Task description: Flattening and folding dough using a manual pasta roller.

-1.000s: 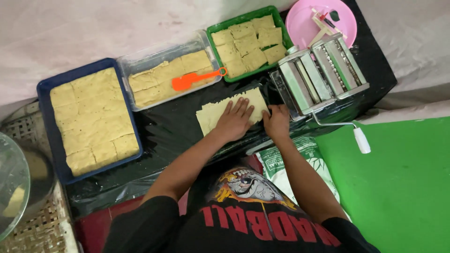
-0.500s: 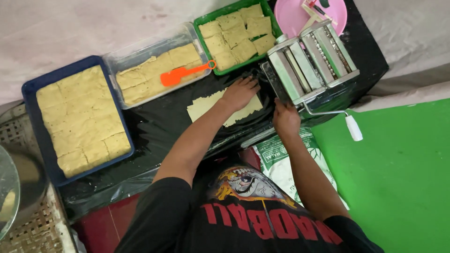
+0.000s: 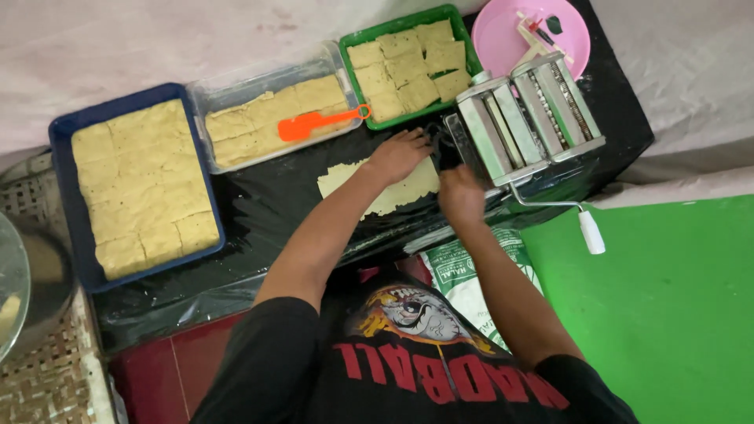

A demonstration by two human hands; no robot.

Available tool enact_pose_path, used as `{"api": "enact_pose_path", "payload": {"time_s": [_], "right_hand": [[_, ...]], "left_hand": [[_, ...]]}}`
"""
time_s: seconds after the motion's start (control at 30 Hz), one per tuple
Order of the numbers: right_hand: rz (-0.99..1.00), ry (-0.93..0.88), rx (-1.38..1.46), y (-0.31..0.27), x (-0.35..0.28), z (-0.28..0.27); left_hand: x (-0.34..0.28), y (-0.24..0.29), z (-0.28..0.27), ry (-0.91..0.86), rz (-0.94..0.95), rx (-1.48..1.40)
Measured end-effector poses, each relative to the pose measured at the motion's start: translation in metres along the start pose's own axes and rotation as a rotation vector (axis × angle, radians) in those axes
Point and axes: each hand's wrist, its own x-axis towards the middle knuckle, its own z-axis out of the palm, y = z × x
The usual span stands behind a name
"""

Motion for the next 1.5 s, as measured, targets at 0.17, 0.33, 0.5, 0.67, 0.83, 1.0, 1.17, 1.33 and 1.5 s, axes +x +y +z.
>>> {"api": "enact_pose_path", "payload": {"time_s": [0.17, 0.33, 0.5, 0.67, 0.83, 1.0, 1.17, 1.33, 1.5], "right_hand": [[-0.209, 0.002, -0.063, -0.036, 0.002, -0.002], [-0.229, -0.029, -0.054, -0.055, 0.000, -0.038], [0.076, -0.010, 0.335, -0.019, -0.012, -0.003], [0.245, -0.059, 0.177, -0.020, -0.007, 0.007], [0.445, -0.105, 0.296, -0.018, 0.000, 0.017], [0.472, -0.065, 0.354, -0.032, 0.000, 0.010], [0.224, 0.024, 0.175, -0.109, 0.003, -0.019], [0.102, 0.041, 0.153, -0.176, 0.001, -0.020], [0.033, -0.044, 0.183, -0.224, -0.006, -0.009]], "left_hand": [[-0.002, -0.002, -0.001, -0.018, -0.004, 0.000], [-0.004, 0.005, -0.010, -0.047, 0.034, -0.002], [0.003, 0.003, -0.008, 0.034, 0.103, 0.022], [0.015, 0.002, -0.006, 0.121, 0.162, 0.017], [0.016, -0.006, -0.019, 0.156, 0.229, 0.006], [-0.006, -0.023, -0.043, 0.148, 0.337, 0.018], [-0.049, -0.053, -0.078, 0.214, 0.499, 0.005], [-0.105, -0.084, -0.100, 0.292, 0.657, 0.028], [-0.157, -0.098, -0.109, 0.265, 0.660, 0.113]]}}
